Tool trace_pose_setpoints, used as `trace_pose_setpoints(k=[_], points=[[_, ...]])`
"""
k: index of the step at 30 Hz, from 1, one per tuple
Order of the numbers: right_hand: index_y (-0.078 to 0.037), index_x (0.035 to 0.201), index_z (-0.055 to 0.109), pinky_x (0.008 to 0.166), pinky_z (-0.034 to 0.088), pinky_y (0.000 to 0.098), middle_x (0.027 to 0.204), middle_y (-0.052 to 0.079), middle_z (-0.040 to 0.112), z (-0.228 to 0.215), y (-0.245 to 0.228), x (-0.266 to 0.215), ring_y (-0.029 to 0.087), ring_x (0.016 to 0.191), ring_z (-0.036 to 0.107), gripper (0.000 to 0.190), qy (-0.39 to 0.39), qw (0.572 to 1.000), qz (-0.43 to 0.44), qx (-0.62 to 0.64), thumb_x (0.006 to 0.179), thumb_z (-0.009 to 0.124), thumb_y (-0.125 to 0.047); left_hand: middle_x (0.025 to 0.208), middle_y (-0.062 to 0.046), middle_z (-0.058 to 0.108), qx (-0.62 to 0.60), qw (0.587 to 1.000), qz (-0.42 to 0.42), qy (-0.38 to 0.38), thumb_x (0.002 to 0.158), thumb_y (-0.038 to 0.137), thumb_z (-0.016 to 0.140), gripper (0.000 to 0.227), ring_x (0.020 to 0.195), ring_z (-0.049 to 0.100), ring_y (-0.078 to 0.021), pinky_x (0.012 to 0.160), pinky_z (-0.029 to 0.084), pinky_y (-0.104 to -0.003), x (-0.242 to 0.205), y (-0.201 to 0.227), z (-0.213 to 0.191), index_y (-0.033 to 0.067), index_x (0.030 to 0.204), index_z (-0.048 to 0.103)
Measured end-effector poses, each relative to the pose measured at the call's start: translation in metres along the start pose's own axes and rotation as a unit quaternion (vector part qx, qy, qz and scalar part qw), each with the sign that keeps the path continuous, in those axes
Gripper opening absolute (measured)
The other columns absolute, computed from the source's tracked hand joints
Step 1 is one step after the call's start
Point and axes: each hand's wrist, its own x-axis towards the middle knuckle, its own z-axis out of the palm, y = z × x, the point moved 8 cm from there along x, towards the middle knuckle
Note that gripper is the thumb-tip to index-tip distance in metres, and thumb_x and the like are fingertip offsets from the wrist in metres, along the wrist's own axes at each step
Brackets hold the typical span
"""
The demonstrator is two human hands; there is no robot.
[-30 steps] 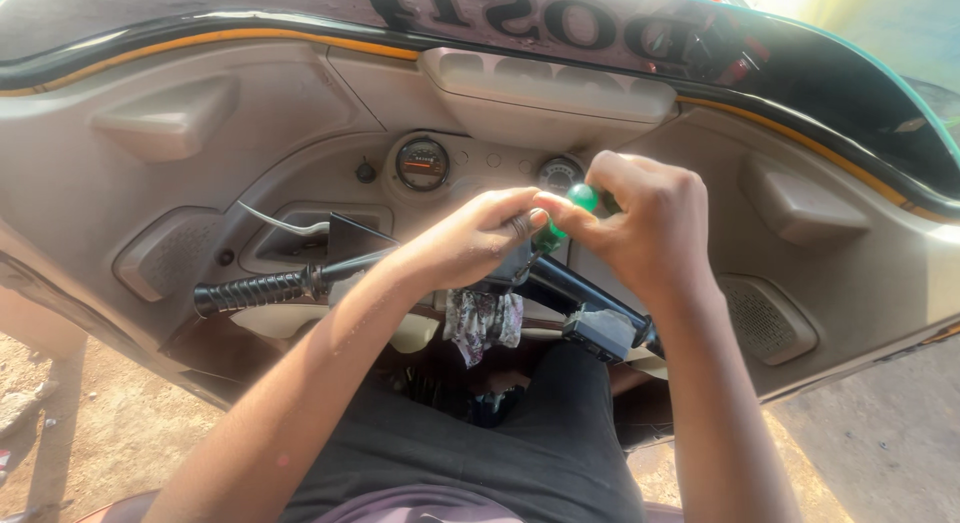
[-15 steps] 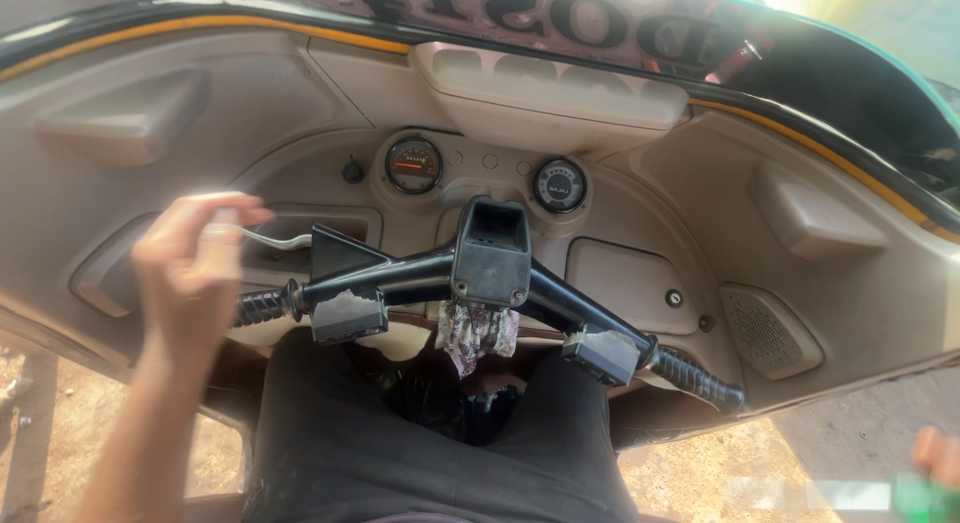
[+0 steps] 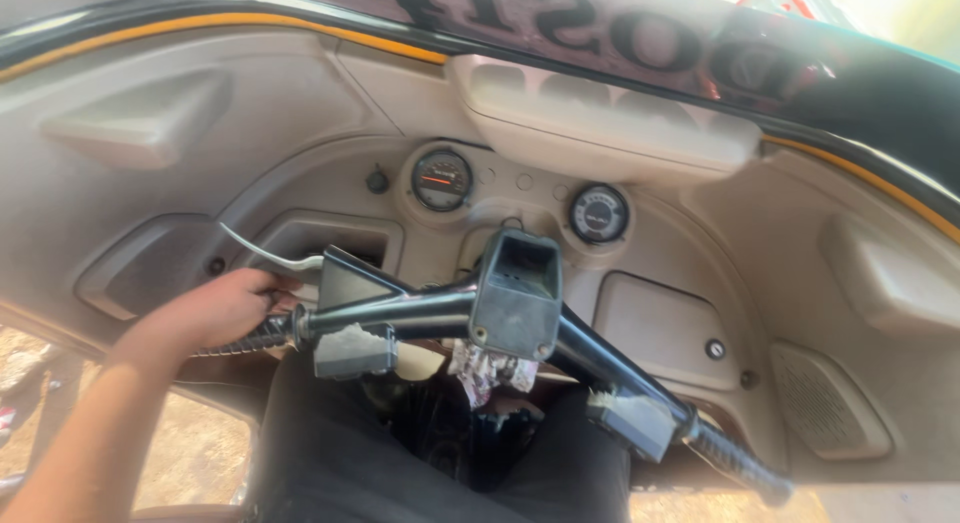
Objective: The person removes a plastic cover from the steering column, handles small screws and a component with wires, and then reattaches the parts using a green-handled screwdriver and their hands.
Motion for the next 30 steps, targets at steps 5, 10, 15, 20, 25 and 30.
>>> trace_pose_setpoints(k=[5, 10, 15, 20, 25, 30], points=[[-0.006, 0.109, 0.072, 0.080, 0.056, 0.0304, 0.098, 0.004, 0.072, -0.026, -0.080, 0.002, 0.018, 0.091, 0.069, 0.021, 0.047, 0.965, -0.256, 0.034, 0.090, 0.069, -0.014, 0.124, -0.007, 0.074, 0.167, 0.976, -0.039, 0.133, 0.099, 0.027, 0.052, 0.038, 0.118, 0.067, -0.0292, 0.101, 0.051, -0.044, -0.045, 0.034, -0.011, 0.0187, 0.133, 0.068], [-0.008, 0.112, 0.072, 0.084, 0.058, 0.0301, 0.102, 0.004, 0.075, -0.068, -0.262, -0.004, 0.019, 0.096, 0.069, 0.023, 0.037, 0.886, -0.461, 0.030, 0.091, 0.066, -0.009, 0.117, -0.010, 0.074, 0.208, 0.957, -0.056, 0.192, 0.095, 0.036, 0.055, 0.036, 0.114, 0.067, -0.0335, 0.097, 0.052, -0.048, -0.068, 0.054, -0.017, 0.0179, 0.122, 0.071], [-0.009, 0.116, 0.070, 0.085, 0.052, 0.0430, 0.106, 0.008, 0.074, -0.015, -0.422, 0.062, 0.028, 0.101, 0.068, 0.026, -0.043, 0.819, -0.556, -0.134, 0.094, 0.064, -0.023, 0.112, -0.012, 0.074, 0.181, 0.958, -0.126, 0.186, 0.093, 0.040, 0.056, 0.036, 0.109, 0.068, -0.0350, 0.095, 0.052, -0.048, -0.072, 0.059, -0.022, 0.0172, 0.116, 0.072], [-0.006, 0.118, 0.064, 0.090, 0.051, 0.0478, 0.112, 0.018, 0.068, 0.124, -0.481, 0.154, 0.038, 0.107, 0.064, 0.031, -0.199, 0.753, -0.568, -0.266, 0.093, 0.068, -0.024, 0.106, -0.013, 0.077, 0.180, 0.944, -0.181, 0.207, 0.091, 0.034, 0.055, 0.033, 0.104, 0.072, -0.0348, 0.096, 0.054, -0.047, -0.072, 0.055, -0.026, 0.0152, 0.108, 0.076], [-0.003, 0.122, 0.068, 0.095, 0.054, 0.0449, 0.123, 0.016, 0.071, 0.234, -0.448, 0.202, 0.036, 0.115, 0.066, 0.038, -0.306, 0.686, -0.533, -0.388, 0.084, 0.064, -0.001, 0.100, -0.016, 0.076, 0.167, 0.941, -0.195, 0.223, 0.089, 0.031, 0.053, 0.032, 0.098, 0.072, -0.0353, 0.093, 0.053, -0.049, -0.061, 0.035, -0.025, 0.0149, 0.107, 0.074], [-0.004, 0.134, 0.058, 0.090, 0.055, 0.0420, 0.122, 0.019, 0.067, 0.257, -0.444, 0.252, 0.034, 0.110, 0.068, 0.060, -0.367, 0.743, -0.490, -0.272, 0.074, 0.058, 0.007, 0.096, -0.014, 0.074, 0.144, 0.944, -0.173, 0.240, 0.082, 0.027, 0.053, 0.032, 0.096, 0.070, -0.0350, 0.088, 0.052, -0.051, -0.059, 0.034, -0.024, 0.0172, 0.106, 0.072]])
